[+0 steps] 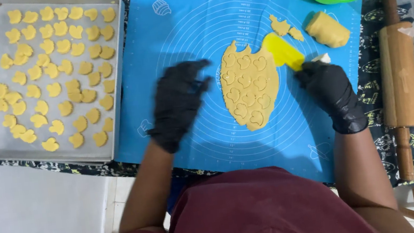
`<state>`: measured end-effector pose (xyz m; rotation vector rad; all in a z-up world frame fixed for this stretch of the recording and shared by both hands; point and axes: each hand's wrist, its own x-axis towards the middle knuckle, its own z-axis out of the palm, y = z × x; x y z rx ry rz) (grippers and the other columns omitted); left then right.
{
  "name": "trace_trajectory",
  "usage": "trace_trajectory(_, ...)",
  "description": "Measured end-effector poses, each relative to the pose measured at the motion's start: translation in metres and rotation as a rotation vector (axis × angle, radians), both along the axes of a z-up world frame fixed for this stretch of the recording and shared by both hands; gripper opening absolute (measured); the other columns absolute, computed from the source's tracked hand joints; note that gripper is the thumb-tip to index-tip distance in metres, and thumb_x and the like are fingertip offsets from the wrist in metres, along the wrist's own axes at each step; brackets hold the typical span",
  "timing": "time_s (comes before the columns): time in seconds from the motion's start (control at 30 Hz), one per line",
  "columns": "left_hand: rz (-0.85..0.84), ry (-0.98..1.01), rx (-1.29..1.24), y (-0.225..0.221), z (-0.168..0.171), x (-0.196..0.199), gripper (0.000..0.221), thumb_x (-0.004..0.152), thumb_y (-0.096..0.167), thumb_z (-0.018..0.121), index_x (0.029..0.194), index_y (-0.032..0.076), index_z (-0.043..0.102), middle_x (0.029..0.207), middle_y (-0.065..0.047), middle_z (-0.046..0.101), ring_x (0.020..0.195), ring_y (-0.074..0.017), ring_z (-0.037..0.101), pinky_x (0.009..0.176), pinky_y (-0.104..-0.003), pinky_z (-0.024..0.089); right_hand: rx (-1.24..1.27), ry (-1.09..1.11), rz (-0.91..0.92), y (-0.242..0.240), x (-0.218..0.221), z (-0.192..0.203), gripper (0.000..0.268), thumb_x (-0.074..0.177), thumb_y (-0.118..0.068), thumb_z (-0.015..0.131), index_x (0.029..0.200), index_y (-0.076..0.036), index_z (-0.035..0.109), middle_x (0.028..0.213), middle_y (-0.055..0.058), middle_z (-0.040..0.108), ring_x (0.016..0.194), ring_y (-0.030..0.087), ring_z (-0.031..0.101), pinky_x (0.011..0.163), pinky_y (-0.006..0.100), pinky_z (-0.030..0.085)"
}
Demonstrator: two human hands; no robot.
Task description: Rolling dough with a rolling pin and removing excess scraps from around cut-out shapes on a silicone mat
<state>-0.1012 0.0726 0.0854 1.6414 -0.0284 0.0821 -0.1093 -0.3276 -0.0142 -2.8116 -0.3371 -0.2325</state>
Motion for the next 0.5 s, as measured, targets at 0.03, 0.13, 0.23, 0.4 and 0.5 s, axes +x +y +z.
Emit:
trace_trajectory(0.03,-0.055,-0.093,0.224,-0.018,-0.010,0.001,0.039,0.100,0.034,0.054,0.131,0.016,0.068,0.114,-0.003,0.074,0.107,-0.0143,0.065,0.091,-0.026,0.049,-0.005,0.024,-0.016,-0.003,0.001,-0.007,0.032,0.104,-0.030,0.072,0.118,-0.002,0.078,0.089,0.018,0.077,0.089,0.040,0.073,0.082,0.048,0.058)
trace_trajectory(0.13,-0.168,-0.274,0.674,-0.054,-0.041,-0.005,0.049,0.097,0.045,0.064,0.142,0.027,0.061,0.128,0.001,0.070,0.126,-0.0175,0.058,0.107,-0.034,0.044,0.003,0.062,0.014,0.010,-0.008,0.011,0.034,0.102,-0.029,0.071,0.122,-0.001,0.076,0.093,0.021,0.077,0.092,0.042,0.072,0.086,0.051,0.058)
trace_trajectory(0.23,-0.245,-0.380,0.933,-0.067,-0.061,-0.008,0.059,0.097,0.053,0.066,0.151,0.033,0.054,0.138,0.001,0.066,0.138,-0.0206,0.053,0.116,-0.041,0.040,0.035,0.146,0.042,0.010,-0.017,0.020,0.036,0.101,-0.024,0.070,0.124,0.003,0.074,0.098,0.028,0.076,0.095,0.048,0.070,0.088,0.055,0.056)
trace_trajectory(0.4,-0.278,-0.362,0.899,-0.070,-0.051,-0.005,0.057,0.100,0.047,0.063,0.153,0.029,0.052,0.128,-0.005,0.072,0.138,-0.0241,0.056,0.118,-0.042,0.039,0.081,0.363,0.029,0.017,-0.021,0.054,0.050,0.085,-0.011,0.065,0.133,-0.001,0.070,0.113,0.028,0.075,0.112,0.050,0.064,0.098,0.056,0.051)
trace_trajectory(0.5,-0.233,-0.291,0.828,-0.074,-0.050,-0.002,0.058,0.099,0.049,0.066,0.153,0.032,0.052,0.132,-0.003,0.069,0.133,-0.0259,0.059,0.115,-0.042,0.044,0.309,0.552,-0.138,0.027,-0.018,0.068,0.037,0.088,-0.020,0.066,0.122,-0.010,0.076,0.098,0.020,0.078,0.107,0.044,0.067,0.095,0.052,0.053)
